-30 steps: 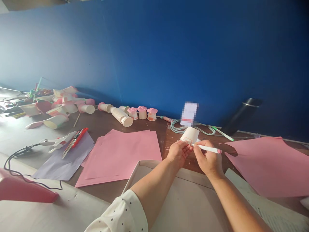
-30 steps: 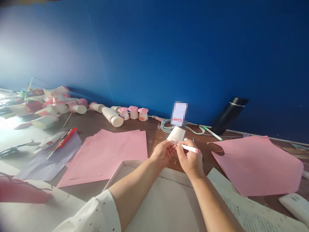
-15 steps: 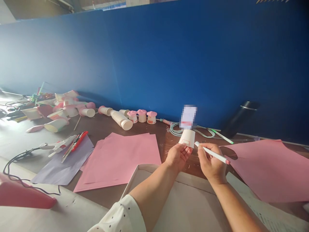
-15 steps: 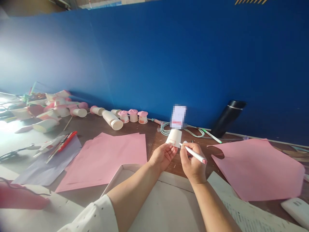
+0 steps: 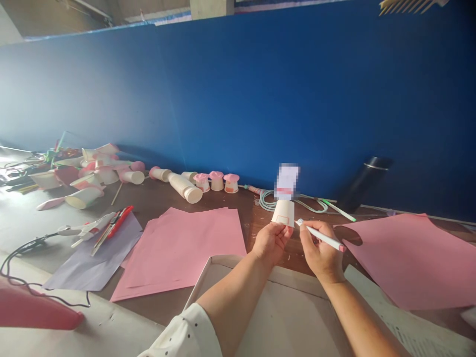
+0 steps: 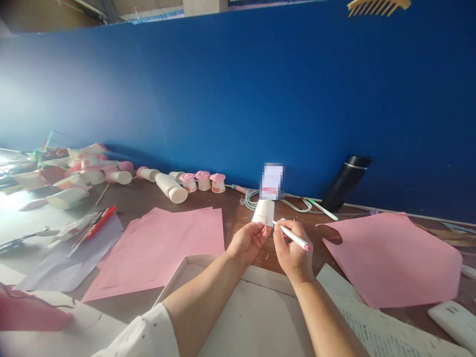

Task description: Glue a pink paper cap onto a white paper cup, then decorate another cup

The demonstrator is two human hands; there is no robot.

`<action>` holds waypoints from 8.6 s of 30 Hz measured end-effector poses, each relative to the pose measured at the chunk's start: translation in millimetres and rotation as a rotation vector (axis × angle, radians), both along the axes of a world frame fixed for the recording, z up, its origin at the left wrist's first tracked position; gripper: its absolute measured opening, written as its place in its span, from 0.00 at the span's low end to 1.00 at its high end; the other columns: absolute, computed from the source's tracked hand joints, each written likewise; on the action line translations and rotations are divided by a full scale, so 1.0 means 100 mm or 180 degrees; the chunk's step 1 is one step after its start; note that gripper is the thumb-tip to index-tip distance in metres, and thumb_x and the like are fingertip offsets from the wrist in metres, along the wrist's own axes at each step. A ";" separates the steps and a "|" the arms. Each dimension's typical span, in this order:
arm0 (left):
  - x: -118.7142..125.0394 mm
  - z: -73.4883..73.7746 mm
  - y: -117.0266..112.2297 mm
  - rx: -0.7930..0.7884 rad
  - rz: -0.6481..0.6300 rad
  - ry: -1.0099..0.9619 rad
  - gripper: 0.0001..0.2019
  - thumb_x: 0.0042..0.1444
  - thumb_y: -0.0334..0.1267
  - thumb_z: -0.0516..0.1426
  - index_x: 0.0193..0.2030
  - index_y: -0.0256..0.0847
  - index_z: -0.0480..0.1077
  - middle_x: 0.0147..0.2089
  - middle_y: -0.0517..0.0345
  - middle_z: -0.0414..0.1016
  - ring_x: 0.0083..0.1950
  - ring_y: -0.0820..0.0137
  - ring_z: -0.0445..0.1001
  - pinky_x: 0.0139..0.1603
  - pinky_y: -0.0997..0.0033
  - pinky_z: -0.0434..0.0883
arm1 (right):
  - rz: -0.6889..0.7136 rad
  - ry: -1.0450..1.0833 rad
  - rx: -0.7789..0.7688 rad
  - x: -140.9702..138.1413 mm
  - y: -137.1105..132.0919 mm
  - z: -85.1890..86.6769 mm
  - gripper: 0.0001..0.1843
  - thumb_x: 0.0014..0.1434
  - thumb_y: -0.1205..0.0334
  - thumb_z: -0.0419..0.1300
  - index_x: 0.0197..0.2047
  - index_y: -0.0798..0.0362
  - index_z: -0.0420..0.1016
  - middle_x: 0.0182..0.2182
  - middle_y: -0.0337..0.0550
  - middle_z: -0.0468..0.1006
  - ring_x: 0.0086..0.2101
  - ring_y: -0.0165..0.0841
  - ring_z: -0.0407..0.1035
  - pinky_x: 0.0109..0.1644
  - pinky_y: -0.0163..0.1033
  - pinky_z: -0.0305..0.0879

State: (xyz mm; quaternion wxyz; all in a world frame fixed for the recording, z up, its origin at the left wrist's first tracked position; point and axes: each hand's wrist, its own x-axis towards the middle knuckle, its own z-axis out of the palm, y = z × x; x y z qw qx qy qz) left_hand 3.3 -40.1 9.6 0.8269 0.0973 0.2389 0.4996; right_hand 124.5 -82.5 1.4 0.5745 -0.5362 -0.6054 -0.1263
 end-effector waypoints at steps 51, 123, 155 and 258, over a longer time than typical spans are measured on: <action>0.03 -0.11 0.01 0.0456 -0.0095 0.0055 0.05 0.56 0.22 0.59 0.31 0.32 0.72 0.32 0.51 0.75 0.32 0.75 0.76 0.47 0.76 0.75 | -0.0036 -0.0003 -0.0529 -0.02 -0.01 0.00 0.09 0.62 0.53 0.60 0.35 0.49 0.74 0.30 0.44 0.82 0.29 0.36 0.77 0.31 0.37 0.72; 0.02 -0.09 -0.01 0.0539 -0.0212 0.0025 0.08 0.54 0.28 0.66 0.27 0.33 0.72 0.30 0.54 0.75 0.33 0.75 0.75 0.48 0.75 0.74 | -0.0092 -0.0230 -0.0232 -0.05 -0.01 0.04 0.09 0.64 0.55 0.60 0.37 0.52 0.75 0.31 0.45 0.82 0.29 0.34 0.78 0.34 0.36 0.75; 0.02 -0.06 -0.02 0.0439 -0.0197 0.0015 0.09 0.54 0.27 0.65 0.26 0.33 0.71 0.28 0.55 0.73 0.31 0.76 0.74 0.44 0.77 0.73 | -0.0030 -0.0177 -0.0271 -0.03 0.00 0.00 0.12 0.66 0.52 0.59 0.39 0.52 0.75 0.33 0.47 0.83 0.31 0.37 0.78 0.34 0.39 0.75; 0.05 -0.17 0.09 0.0506 0.0050 0.0318 0.06 0.56 0.23 0.62 0.30 0.33 0.72 0.33 0.52 0.77 0.35 0.73 0.77 0.50 0.73 0.75 | 0.0091 0.0072 -0.0545 -0.05 0.11 -0.13 0.17 0.68 0.47 0.54 0.39 0.52 0.75 0.33 0.49 0.83 0.29 0.37 0.76 0.33 0.39 0.72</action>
